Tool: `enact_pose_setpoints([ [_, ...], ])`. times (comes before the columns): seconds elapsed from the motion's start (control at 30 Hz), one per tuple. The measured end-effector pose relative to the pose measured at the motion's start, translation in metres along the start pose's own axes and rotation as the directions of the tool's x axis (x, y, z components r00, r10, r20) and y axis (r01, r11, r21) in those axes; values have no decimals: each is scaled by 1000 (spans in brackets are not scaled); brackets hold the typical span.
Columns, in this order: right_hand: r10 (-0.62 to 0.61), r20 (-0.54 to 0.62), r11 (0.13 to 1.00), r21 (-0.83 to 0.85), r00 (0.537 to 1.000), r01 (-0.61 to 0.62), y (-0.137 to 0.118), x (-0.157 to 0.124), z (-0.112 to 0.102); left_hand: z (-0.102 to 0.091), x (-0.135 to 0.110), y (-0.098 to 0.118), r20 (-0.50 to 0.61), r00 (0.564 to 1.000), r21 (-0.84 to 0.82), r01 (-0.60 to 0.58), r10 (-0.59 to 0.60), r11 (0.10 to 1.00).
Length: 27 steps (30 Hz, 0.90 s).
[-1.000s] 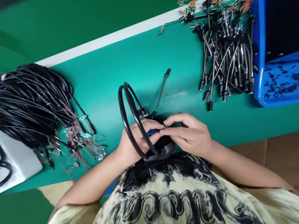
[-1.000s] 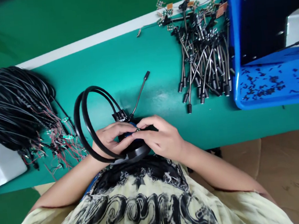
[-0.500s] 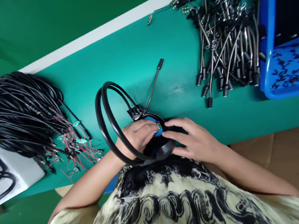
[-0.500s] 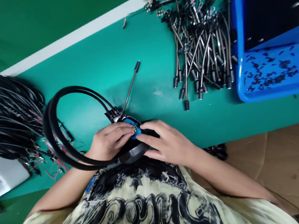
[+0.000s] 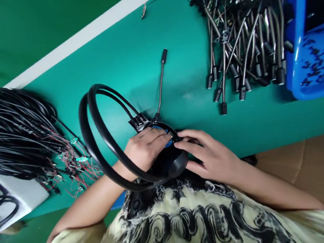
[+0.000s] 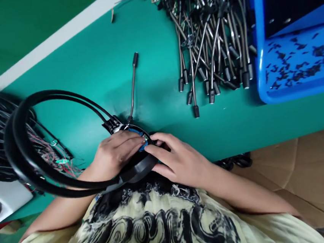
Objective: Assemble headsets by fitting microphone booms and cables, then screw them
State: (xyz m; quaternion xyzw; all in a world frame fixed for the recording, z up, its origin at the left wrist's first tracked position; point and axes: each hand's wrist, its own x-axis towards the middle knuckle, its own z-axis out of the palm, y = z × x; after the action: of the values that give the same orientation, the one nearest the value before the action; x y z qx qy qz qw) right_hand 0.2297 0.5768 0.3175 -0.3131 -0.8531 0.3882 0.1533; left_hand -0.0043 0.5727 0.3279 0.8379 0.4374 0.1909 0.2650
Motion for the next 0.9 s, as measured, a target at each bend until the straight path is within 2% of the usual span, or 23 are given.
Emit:
enact_pose_setpoints([
  [0.27, -30, 16, 999, 36, 999, 30, -3, -6, 2, 6, -5, 4, -42, 998, 19, 49, -48, 999],
  [0.43, -38, -52, 998, 47, 998, 40, 2, -9, 14, 12, -13, 5, -49, 996, 33, 72, -70, 997],
  [0.9, -24, -101, 993, 117, 995, 36, 3, -7, 23, 13, -6, 2, -93, 992, 31, 91, -87, 995],
])
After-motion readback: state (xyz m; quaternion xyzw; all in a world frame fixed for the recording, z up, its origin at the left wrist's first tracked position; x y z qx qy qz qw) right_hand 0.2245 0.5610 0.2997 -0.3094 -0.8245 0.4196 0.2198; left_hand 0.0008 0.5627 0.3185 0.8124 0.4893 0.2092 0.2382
